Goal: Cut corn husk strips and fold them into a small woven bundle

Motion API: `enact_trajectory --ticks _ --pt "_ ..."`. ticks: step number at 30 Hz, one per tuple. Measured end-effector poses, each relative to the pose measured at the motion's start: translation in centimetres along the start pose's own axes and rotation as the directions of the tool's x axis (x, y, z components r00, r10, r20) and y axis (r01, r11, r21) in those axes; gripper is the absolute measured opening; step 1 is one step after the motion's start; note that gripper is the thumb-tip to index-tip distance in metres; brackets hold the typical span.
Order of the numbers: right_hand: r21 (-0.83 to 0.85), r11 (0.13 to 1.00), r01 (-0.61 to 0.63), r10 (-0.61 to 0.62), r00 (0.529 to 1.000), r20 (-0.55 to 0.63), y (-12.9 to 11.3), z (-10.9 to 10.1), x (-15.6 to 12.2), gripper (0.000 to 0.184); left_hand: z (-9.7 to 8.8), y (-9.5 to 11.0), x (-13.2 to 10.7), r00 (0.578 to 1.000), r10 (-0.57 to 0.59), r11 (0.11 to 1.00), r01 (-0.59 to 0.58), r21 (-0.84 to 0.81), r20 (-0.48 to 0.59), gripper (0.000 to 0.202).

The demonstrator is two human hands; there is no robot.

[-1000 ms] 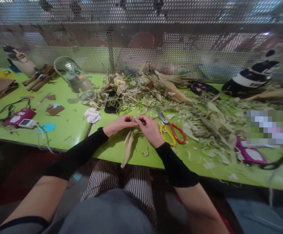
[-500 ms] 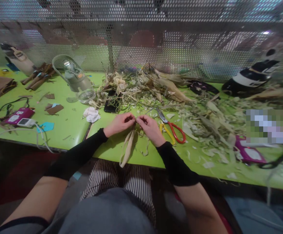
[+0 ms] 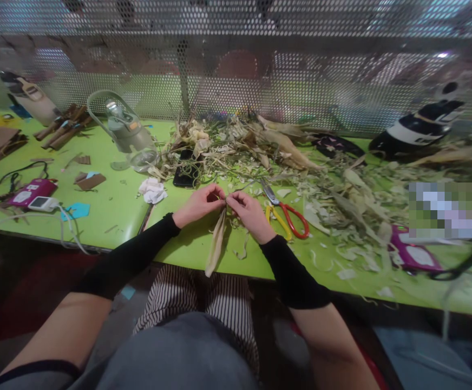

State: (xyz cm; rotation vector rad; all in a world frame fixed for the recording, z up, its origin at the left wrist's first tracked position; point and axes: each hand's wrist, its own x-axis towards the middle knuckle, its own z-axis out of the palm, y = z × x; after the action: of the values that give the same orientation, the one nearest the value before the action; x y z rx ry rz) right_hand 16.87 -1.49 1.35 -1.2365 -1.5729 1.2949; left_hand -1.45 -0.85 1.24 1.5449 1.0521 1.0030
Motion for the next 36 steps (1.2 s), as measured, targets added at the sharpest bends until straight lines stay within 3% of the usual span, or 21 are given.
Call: enact_trajectory --ticks 6,11,14,17,21,24,28,36 --pt "0.096 0.994 -0.058 0.055 0.998 0.031 -0.1 -0.3 0.2 0.05 -0.1 -0.2 -0.2 0.985 0.17 0.977 -0.167 0.128 -0.006 0.008" --pt "0.12 0.99 -0.073 0.066 0.996 0.058 0.0 -0.2 0.2 0.052 -0.2 0.5 -0.2 0.987 0.16 0.972 -0.151 0.181 -0.035 0.009" --pt "0.12 0.99 -0.069 0.064 0.997 0.045 0.0 -0.2 0.2 0.054 -0.2 1.0 -0.1 0.995 0.093 0.992 -0.089 0.09 -0.044 0.011" --pt "0.106 0.992 -0.068 0.065 0.997 0.04 0.2 -0.3 0.2 0.054 -0.2 1.2 0.0 0.997 -0.042 0.99 0.032 -0.135 -0.072 0.014" --pt "0.07 0.997 -0.043 0.04 0.998 0.046 0.7 -0.4 0.2 0.052 -0.3 1.3 0.1 0.977 -0.193 0.866 0.123 -0.484 -0.096 0.018" --pt "0.03 0.999 -0.013 0.013 1.0 0.013 0.7 -0.4 0.2 0.048 -0.3 1.3 0.2 0.964 -0.257 0.771 0.16 -0.616 -0.072 0.021" --pt "-0.021 0.998 0.054 -0.054 0.998 -0.033 0.3 -0.4 0.1 0.041 -0.2 1.3 0.2 0.968 -0.251 0.743 0.179 -0.644 -0.02 0.023" --pt "-0.138 0.978 0.154 -0.169 0.98 -0.107 -0.1 -0.6 -0.4 0.03 -0.4 1.3 0.0 0.98 -0.198 0.833 0.176 -0.525 0.014 0.021"
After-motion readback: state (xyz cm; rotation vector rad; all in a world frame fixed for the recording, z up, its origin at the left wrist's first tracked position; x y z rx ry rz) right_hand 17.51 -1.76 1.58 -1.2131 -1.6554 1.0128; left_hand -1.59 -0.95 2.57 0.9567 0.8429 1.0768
